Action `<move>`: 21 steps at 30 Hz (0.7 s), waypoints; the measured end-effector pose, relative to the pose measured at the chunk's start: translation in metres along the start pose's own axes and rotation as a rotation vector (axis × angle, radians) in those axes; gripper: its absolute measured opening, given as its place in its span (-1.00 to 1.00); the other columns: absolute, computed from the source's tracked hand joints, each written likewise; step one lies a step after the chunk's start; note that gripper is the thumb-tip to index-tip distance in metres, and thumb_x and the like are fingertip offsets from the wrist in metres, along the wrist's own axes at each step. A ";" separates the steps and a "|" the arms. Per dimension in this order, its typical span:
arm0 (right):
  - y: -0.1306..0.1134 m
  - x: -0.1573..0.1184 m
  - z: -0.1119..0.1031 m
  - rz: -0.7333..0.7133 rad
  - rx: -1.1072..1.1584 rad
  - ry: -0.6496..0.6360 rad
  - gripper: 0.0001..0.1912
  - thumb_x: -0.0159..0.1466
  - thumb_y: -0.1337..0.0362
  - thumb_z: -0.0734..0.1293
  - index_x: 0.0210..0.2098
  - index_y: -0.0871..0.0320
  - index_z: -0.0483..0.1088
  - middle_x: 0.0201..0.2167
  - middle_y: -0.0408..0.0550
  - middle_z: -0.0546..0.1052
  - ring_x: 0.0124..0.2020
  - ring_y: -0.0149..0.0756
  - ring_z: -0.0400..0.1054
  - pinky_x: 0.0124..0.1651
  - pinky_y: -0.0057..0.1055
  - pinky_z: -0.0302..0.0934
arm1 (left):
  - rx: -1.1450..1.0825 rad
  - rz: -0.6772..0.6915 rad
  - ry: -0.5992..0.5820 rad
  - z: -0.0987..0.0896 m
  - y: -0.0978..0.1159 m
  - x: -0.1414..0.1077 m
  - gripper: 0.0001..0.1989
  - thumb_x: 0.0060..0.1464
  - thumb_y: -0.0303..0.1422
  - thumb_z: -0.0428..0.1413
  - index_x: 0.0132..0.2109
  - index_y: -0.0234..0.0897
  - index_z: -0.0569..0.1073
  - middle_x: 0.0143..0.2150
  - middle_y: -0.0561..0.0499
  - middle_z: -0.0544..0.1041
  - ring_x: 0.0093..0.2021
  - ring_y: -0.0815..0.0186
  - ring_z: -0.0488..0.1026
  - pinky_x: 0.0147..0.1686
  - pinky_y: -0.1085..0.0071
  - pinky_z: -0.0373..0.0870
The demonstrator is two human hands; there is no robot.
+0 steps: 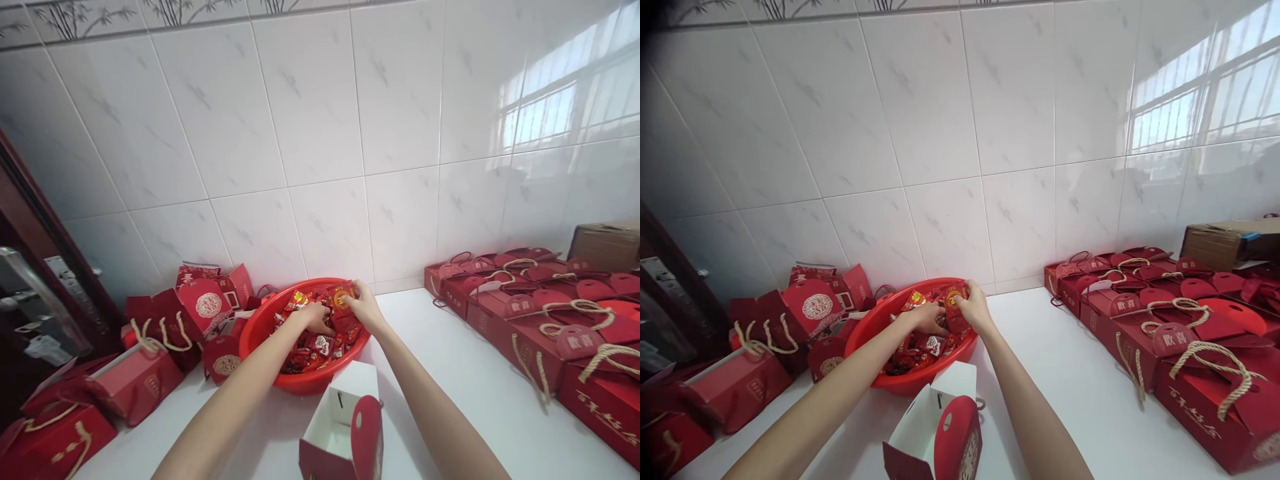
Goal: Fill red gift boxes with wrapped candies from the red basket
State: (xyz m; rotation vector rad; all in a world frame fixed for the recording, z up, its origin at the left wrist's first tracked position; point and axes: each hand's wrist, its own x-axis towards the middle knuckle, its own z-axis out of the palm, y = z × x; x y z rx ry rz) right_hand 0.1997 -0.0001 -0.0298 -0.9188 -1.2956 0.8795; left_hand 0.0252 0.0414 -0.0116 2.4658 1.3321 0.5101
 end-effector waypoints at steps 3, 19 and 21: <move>0.001 0.001 0.000 -0.019 0.000 0.000 -0.73 0.02 0.25 0.30 -0.25 0.09 0.29 -0.31 -0.10 0.54 -0.24 -0.19 0.45 -0.19 -0.26 0.34 | 0.060 -0.055 -0.132 0.005 -0.004 0.001 -0.71 -0.59 -0.35 0.40 -0.73 -0.15 0.39 -0.78 0.14 0.28 -0.68 0.29 0.28 -0.49 0.31 0.36; -0.005 -0.004 -0.002 -0.021 -0.052 -0.011 -0.72 0.02 0.21 0.30 -0.26 0.10 0.28 -0.34 -0.10 0.51 -0.30 -0.21 0.42 -0.22 -0.27 0.30 | 0.369 -0.309 -0.347 0.014 0.015 0.002 -0.68 -0.62 -0.38 0.42 -0.55 -0.24 0.54 -0.29 -0.31 0.63 -0.07 -0.30 0.52 -0.03 -0.01 0.37; -0.006 -0.005 -0.002 -0.013 -0.060 -0.012 -0.71 0.01 0.21 0.30 -0.25 0.10 0.28 -0.34 -0.10 0.51 -0.29 -0.20 0.42 -0.22 -0.27 0.30 | 0.399 -0.289 -0.333 0.009 0.014 0.000 -0.72 -0.53 -0.37 0.37 -0.49 -0.24 0.56 -0.27 -0.28 0.64 -0.08 -0.22 0.53 -0.06 0.07 0.40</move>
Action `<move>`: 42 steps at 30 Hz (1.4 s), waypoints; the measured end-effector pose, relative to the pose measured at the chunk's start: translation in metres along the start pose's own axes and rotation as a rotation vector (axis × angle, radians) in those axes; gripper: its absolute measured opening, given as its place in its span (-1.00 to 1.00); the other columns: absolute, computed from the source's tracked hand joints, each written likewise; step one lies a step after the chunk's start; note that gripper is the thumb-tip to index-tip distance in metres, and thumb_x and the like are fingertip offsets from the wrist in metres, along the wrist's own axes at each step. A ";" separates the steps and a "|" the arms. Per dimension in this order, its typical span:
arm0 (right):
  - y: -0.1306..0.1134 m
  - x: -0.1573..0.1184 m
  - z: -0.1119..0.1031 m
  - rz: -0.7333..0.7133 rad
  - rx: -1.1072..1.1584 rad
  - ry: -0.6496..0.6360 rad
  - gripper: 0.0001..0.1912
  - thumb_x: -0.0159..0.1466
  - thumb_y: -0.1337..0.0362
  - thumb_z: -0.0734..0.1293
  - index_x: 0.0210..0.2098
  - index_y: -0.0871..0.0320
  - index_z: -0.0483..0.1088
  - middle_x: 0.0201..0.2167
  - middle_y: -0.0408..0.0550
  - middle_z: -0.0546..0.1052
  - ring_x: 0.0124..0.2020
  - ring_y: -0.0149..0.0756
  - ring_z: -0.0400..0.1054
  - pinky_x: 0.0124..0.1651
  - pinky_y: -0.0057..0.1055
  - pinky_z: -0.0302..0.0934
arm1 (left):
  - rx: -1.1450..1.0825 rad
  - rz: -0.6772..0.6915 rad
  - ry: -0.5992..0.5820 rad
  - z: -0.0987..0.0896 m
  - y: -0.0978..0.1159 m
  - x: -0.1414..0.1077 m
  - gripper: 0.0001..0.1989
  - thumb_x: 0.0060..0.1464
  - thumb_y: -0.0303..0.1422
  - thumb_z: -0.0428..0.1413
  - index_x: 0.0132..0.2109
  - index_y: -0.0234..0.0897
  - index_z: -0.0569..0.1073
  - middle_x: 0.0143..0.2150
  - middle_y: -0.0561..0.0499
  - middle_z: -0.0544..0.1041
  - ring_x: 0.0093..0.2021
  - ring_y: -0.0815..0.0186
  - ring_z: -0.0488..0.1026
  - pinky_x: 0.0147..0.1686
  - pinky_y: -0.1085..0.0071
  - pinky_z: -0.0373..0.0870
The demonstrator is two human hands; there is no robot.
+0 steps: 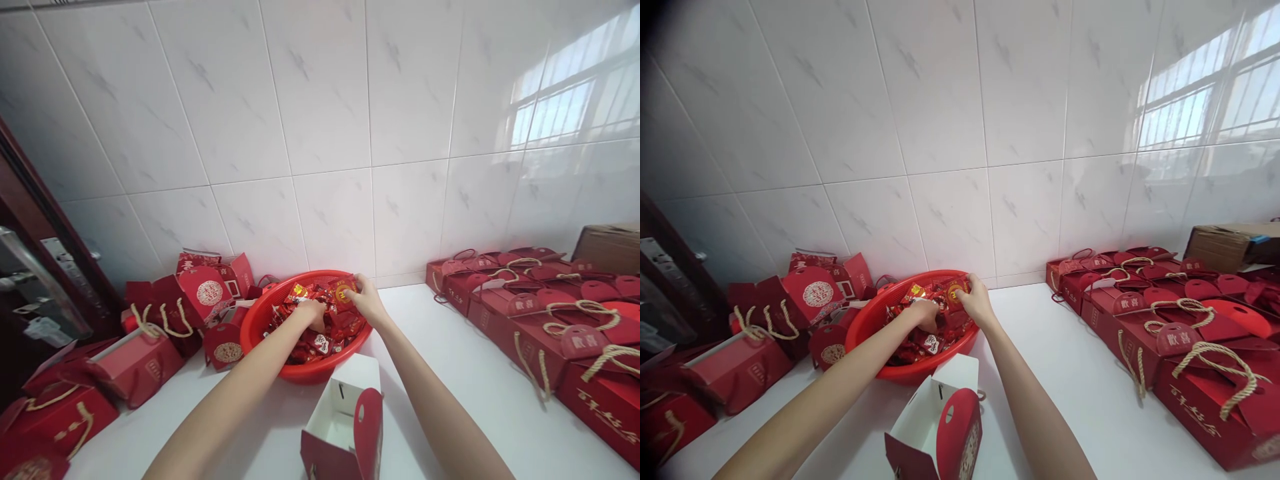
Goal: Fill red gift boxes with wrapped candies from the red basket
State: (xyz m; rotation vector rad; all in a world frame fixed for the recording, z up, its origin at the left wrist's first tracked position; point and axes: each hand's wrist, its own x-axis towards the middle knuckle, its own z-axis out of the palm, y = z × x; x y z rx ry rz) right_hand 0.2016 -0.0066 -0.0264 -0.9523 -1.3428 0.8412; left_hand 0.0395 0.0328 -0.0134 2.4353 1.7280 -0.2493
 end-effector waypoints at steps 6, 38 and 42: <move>0.001 0.001 0.000 0.011 0.017 -0.007 -0.70 0.01 0.21 0.30 -0.25 0.10 0.28 -0.33 -0.10 0.52 -0.27 -0.19 0.42 -0.21 -0.26 0.32 | -0.014 0.040 -0.059 -0.010 -0.014 -0.010 -0.70 -0.38 -0.29 0.31 -0.36 -0.24 0.58 -0.30 -0.11 0.64 -0.19 0.03 0.56 -0.20 0.32 0.42; 0.000 0.000 0.000 0.036 0.067 0.007 -0.71 0.01 0.23 0.30 -0.24 0.10 0.30 -0.30 -0.09 0.56 -0.24 -0.17 0.48 -0.14 -0.20 0.38 | -1.234 0.271 0.272 -0.038 -0.035 -0.030 -0.53 -0.39 -0.49 0.24 -0.18 -0.19 0.58 -0.09 0.03 0.60 0.01 0.20 0.45 -0.06 0.37 0.38; 0.001 0.000 -0.001 0.029 0.049 0.009 -0.72 0.01 0.23 0.30 -0.25 0.10 0.29 -0.30 -0.09 0.56 -0.24 -0.17 0.48 -0.13 -0.20 0.37 | -1.340 0.254 0.324 -0.037 -0.038 -0.026 -0.59 -0.42 -0.53 0.27 -0.26 -0.24 0.59 -0.17 0.02 0.61 -0.10 0.23 0.50 -0.06 0.35 0.41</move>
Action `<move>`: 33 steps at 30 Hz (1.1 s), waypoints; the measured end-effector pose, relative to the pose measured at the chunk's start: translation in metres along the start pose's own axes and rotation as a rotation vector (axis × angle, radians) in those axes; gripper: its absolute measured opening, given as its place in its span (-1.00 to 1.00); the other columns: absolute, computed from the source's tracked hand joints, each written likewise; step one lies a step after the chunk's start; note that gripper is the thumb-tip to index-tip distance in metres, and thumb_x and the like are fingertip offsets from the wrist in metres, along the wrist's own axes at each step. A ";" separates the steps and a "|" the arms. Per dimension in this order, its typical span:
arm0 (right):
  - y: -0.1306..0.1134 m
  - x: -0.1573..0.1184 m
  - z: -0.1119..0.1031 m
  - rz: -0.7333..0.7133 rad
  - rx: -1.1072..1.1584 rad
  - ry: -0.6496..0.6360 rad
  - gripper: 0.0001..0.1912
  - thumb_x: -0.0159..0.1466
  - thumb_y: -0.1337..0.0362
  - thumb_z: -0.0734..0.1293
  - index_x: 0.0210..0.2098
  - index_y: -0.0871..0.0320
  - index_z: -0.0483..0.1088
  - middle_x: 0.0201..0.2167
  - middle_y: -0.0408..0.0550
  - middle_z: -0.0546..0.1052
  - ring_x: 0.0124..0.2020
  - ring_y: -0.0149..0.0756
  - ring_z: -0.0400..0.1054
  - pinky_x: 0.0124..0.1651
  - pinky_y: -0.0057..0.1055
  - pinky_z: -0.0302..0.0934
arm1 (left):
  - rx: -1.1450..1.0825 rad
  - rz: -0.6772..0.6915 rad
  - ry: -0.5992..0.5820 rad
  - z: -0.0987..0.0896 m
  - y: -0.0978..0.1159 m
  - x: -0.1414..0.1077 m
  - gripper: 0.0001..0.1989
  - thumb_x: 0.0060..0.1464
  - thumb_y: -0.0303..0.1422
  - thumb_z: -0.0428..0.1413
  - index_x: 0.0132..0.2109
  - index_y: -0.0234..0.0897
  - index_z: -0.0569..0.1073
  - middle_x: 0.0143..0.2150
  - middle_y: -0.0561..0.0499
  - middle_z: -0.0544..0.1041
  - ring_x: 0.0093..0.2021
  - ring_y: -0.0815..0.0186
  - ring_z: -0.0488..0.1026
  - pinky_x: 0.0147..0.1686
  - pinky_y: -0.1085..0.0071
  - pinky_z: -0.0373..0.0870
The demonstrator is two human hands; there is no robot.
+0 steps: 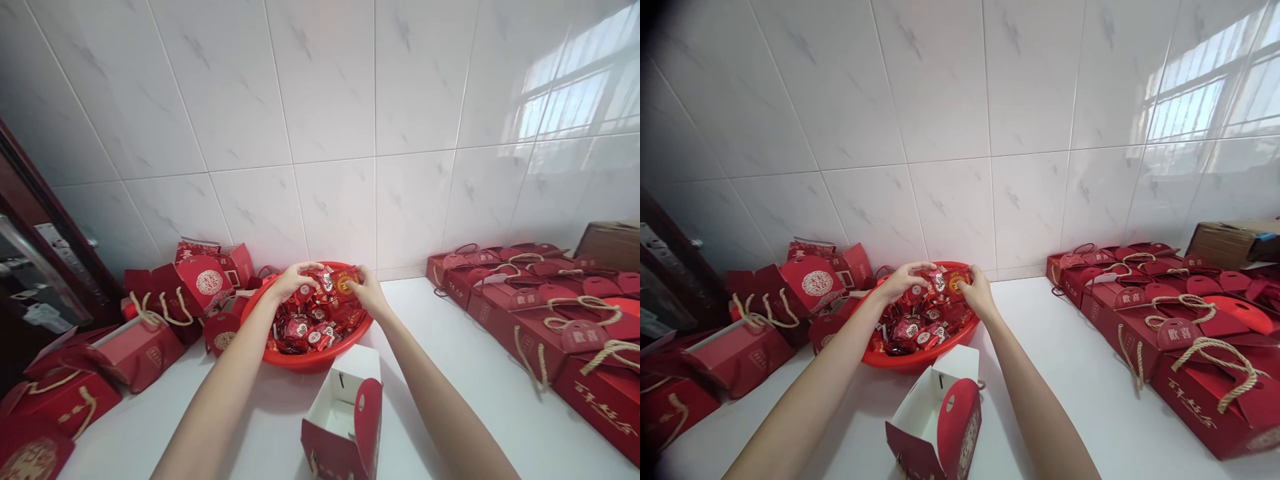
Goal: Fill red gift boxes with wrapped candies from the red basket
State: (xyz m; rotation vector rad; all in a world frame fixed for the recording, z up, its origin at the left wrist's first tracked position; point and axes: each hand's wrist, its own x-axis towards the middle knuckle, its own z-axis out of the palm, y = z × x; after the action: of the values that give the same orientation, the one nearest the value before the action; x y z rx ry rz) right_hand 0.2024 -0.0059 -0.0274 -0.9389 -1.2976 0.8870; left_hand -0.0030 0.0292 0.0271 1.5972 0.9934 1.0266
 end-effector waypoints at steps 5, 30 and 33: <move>0.001 0.001 0.000 0.013 -0.025 0.004 -0.68 0.00 0.22 0.30 -0.22 0.09 0.28 -0.32 -0.11 0.55 -0.27 -0.18 0.46 -0.19 -0.23 0.36 | -0.153 -0.040 0.077 -0.001 0.000 0.003 -0.69 -0.34 -0.52 0.29 -0.30 -0.30 0.58 -0.34 0.01 0.62 -0.30 0.30 0.57 -0.08 0.31 0.46; -0.003 -0.003 -0.001 0.011 -0.055 0.016 -0.70 0.01 0.20 0.30 -0.24 0.09 0.27 -0.39 -0.14 0.52 -0.36 -0.22 0.41 -0.31 -0.30 0.30 | 0.941 -0.080 -0.321 0.018 -0.040 0.008 -0.36 -0.24 -0.40 0.26 0.11 -0.23 0.50 0.11 -0.12 0.55 0.15 0.01 0.43 0.12 0.30 0.30; -0.001 -0.002 -0.001 -0.001 -0.058 0.016 -0.71 0.01 0.20 0.30 -0.25 0.08 0.27 -0.38 -0.14 0.52 -0.34 -0.21 0.42 -0.29 -0.29 0.31 | 1.026 -0.078 -0.366 0.023 -0.037 0.007 -0.34 -0.27 -0.40 0.27 0.11 -0.22 0.49 0.15 -0.16 0.51 0.18 -0.06 0.38 0.12 0.25 0.29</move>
State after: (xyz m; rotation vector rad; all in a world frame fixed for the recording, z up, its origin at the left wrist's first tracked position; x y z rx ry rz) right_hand 0.2035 -0.0078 -0.0272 -0.9887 -1.3155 0.8439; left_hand 0.0158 0.0371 -0.0118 2.4088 1.3982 0.0830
